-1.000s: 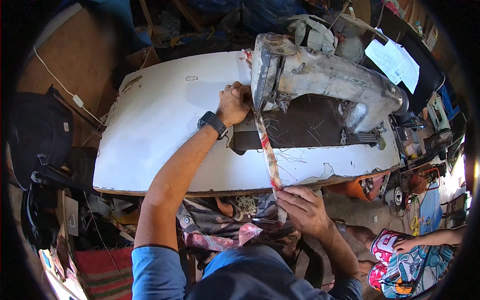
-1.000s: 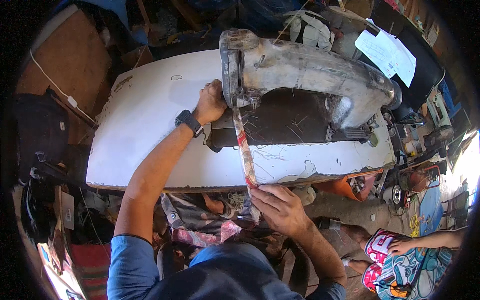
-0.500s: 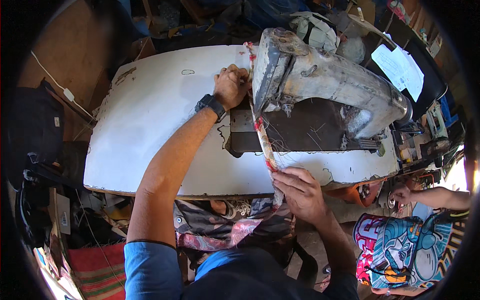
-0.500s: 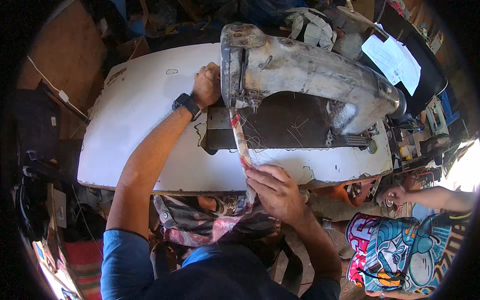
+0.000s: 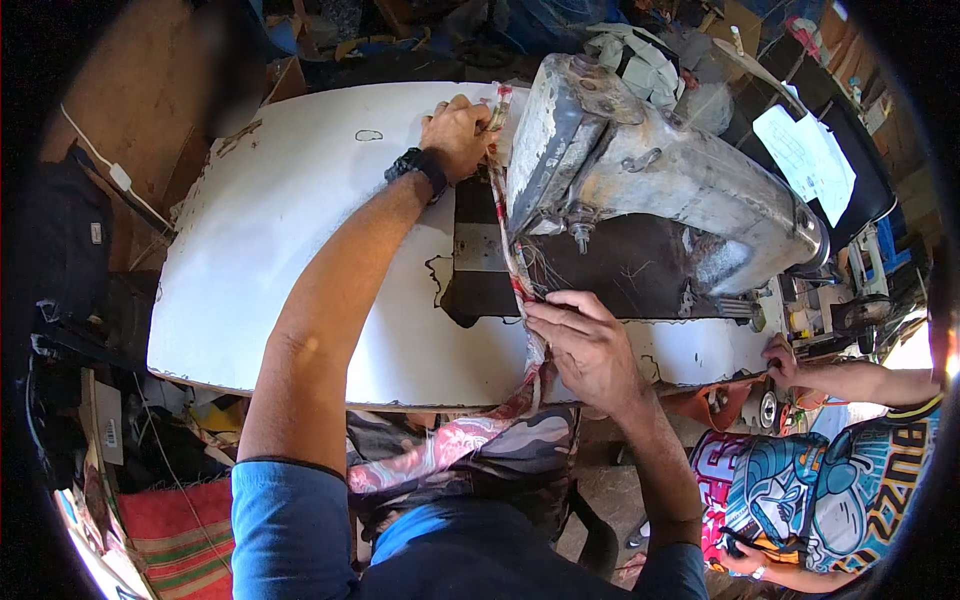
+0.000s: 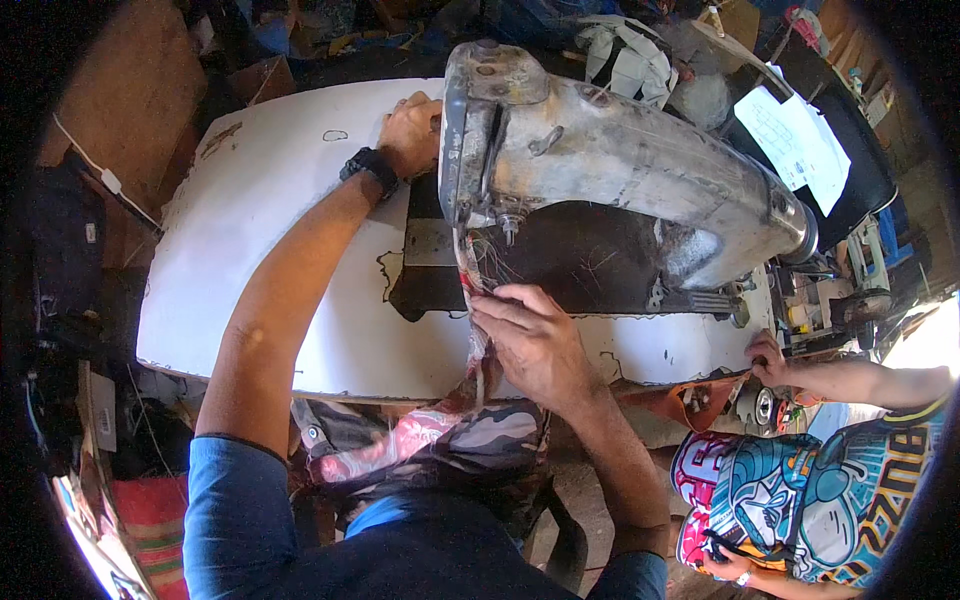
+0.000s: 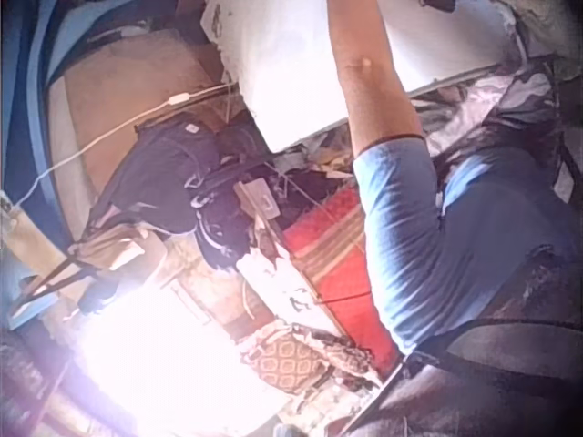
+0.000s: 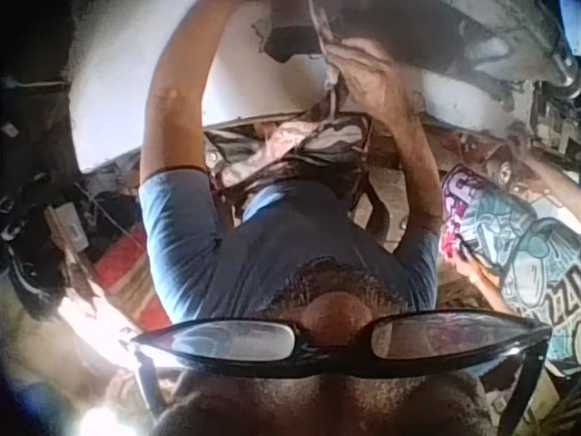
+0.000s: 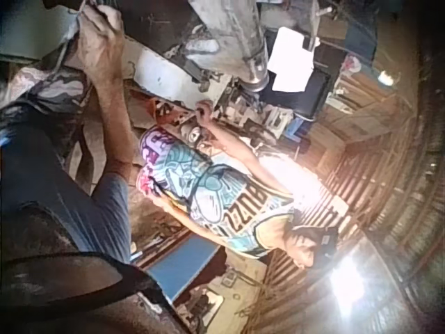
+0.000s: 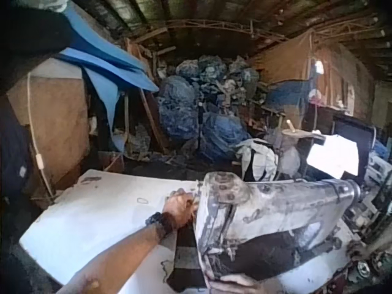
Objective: The recorder uses an industrial sewing machine to stitch a strip of patterned fabric.
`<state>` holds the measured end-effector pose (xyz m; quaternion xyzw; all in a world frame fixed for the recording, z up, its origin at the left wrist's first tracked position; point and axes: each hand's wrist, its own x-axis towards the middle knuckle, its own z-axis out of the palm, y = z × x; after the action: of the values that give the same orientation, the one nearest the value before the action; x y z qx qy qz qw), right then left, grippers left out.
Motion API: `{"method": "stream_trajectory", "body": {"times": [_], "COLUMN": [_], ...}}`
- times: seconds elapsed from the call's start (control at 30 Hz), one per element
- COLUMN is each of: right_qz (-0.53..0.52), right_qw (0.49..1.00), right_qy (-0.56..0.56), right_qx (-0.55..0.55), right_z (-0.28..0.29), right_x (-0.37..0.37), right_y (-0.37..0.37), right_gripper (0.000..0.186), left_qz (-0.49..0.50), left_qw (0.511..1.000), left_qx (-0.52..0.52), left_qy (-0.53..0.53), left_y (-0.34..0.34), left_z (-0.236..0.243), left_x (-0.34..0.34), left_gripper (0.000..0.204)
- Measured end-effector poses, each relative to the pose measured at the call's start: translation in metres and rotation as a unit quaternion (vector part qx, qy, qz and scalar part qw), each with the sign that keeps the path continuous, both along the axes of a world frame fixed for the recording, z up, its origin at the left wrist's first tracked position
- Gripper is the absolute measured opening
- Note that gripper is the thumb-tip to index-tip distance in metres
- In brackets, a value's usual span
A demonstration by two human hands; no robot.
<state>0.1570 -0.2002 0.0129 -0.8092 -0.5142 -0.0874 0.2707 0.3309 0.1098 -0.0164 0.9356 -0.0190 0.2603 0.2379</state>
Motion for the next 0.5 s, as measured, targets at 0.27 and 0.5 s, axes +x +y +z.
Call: {"method": "stream_trajectory", "body": {"times": [0.27, 0.5], "right_qz": [-0.008, -0.054], "right_qw": [1.0, 0.99], "right_qy": [0.02, -0.091], "right_qx": [0.01, -0.09], "right_z": [-0.003, -0.004], "right_x": [0.022, 0.019], "right_y": [0.018, 0.026], "right_gripper": [0.041, 0.045], "left_qz": [0.009, 0.029], "left_qw": [1.0, 0.999], "left_qx": [0.018, 0.025], "left_qy": [0.002, -0.004], "left_y": [0.014, 0.016], "left_z": [0.001, -0.003], "left_x": [0.025, 0.043], "left_gripper": [0.023, 0.019]}}
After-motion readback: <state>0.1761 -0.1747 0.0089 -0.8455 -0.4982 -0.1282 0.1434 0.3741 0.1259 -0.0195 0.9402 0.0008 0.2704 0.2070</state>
